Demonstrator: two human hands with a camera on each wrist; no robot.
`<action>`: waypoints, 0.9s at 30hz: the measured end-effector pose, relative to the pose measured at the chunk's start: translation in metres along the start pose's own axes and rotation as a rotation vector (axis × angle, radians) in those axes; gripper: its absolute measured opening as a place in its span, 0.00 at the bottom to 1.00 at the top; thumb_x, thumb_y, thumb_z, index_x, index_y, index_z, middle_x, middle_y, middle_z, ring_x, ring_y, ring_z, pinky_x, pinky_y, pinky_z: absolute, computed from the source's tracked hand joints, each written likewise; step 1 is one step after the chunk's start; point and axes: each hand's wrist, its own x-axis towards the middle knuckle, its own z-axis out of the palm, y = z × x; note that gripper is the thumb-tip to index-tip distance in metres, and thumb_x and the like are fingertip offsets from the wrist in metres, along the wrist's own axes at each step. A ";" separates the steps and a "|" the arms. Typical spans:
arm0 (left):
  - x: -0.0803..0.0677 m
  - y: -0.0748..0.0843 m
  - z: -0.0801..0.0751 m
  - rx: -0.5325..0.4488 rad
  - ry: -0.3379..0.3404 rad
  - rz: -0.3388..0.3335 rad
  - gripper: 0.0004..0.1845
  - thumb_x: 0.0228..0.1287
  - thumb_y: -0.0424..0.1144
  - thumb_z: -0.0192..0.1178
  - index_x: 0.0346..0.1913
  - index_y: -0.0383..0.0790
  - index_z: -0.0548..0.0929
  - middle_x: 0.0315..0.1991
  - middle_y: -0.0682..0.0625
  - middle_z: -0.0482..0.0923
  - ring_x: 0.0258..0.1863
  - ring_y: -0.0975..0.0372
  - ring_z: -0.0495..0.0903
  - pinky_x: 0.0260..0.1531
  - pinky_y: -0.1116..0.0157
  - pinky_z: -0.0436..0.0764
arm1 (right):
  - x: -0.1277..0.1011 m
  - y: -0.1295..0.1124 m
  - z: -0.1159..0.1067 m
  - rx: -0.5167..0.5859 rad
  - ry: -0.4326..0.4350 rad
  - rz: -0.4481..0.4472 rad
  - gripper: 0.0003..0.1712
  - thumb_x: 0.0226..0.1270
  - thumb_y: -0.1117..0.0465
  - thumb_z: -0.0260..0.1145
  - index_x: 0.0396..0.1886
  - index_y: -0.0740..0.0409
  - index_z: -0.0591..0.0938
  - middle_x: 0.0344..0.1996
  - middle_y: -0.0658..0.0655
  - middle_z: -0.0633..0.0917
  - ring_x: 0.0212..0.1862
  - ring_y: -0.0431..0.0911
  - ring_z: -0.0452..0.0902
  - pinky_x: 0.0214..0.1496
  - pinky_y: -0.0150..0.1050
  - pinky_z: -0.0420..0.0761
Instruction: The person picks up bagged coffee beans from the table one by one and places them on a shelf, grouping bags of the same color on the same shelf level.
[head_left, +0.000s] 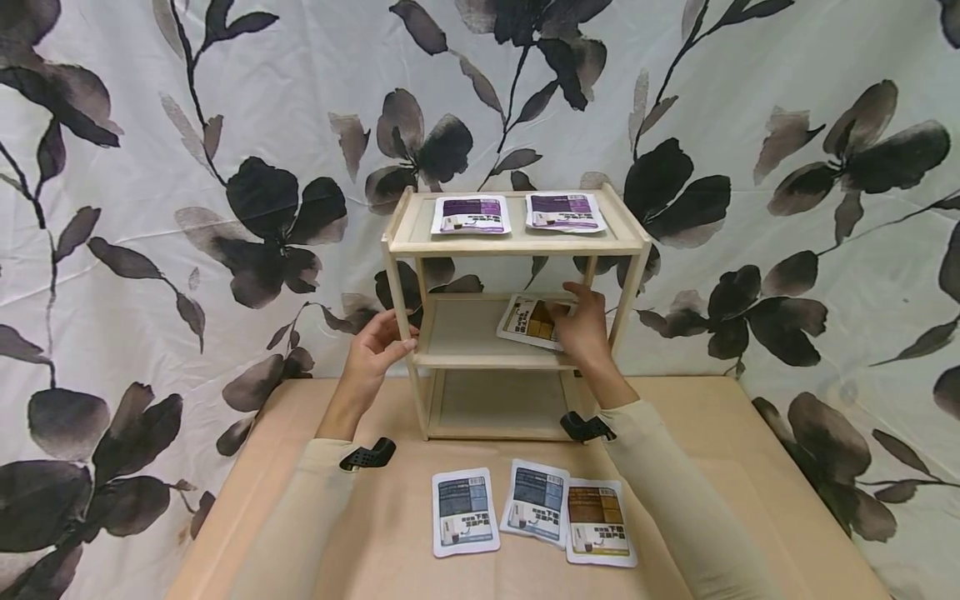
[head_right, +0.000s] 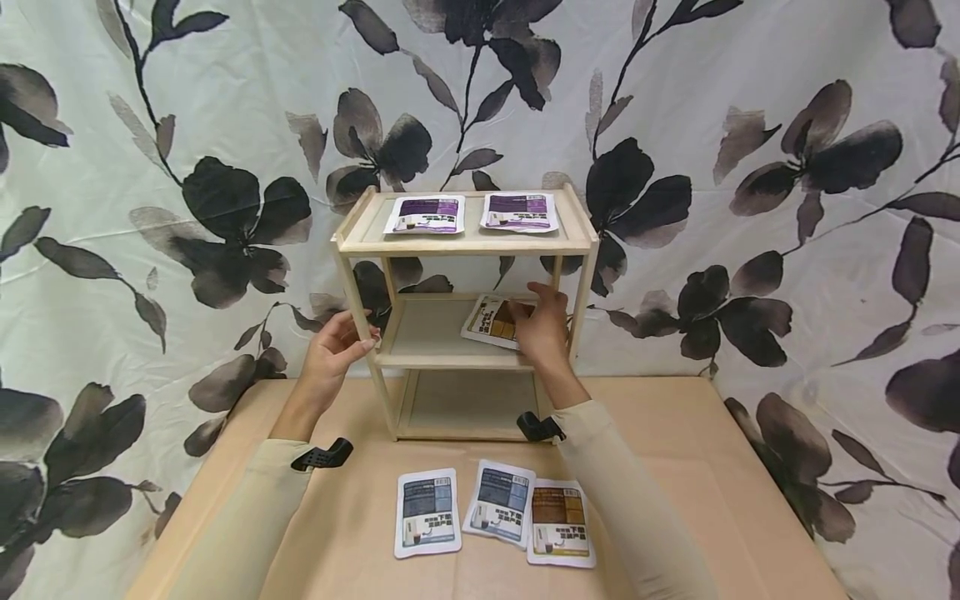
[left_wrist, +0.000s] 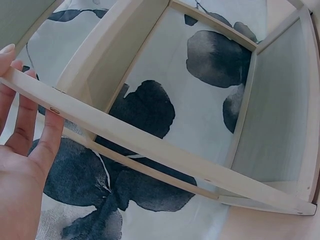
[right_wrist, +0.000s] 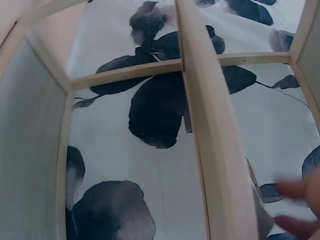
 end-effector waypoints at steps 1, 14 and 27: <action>0.000 0.000 0.000 0.001 -0.001 0.001 0.24 0.67 0.27 0.64 0.65 0.42 0.78 0.48 0.39 0.81 0.50 0.57 0.81 0.52 0.64 0.81 | -0.001 0.001 0.000 -0.038 -0.037 -0.007 0.33 0.72 0.59 0.67 0.72 0.65 0.69 0.70 0.73 0.63 0.72 0.67 0.58 0.73 0.60 0.61; 0.000 0.002 0.001 -0.010 -0.013 0.021 0.24 0.68 0.25 0.63 0.65 0.40 0.77 0.48 0.39 0.81 0.50 0.58 0.80 0.52 0.65 0.81 | -0.009 -0.004 -0.011 -0.192 -0.274 -0.066 0.44 0.62 0.72 0.66 0.77 0.64 0.62 0.72 0.71 0.67 0.71 0.64 0.63 0.67 0.55 0.69; -0.001 0.002 0.002 0.000 -0.004 0.001 0.24 0.68 0.27 0.64 0.65 0.41 0.77 0.49 0.38 0.80 0.50 0.57 0.80 0.51 0.65 0.82 | -0.010 0.007 0.001 -0.239 -0.155 -0.100 0.55 0.59 0.52 0.76 0.79 0.66 0.57 0.71 0.74 0.63 0.68 0.69 0.64 0.69 0.64 0.66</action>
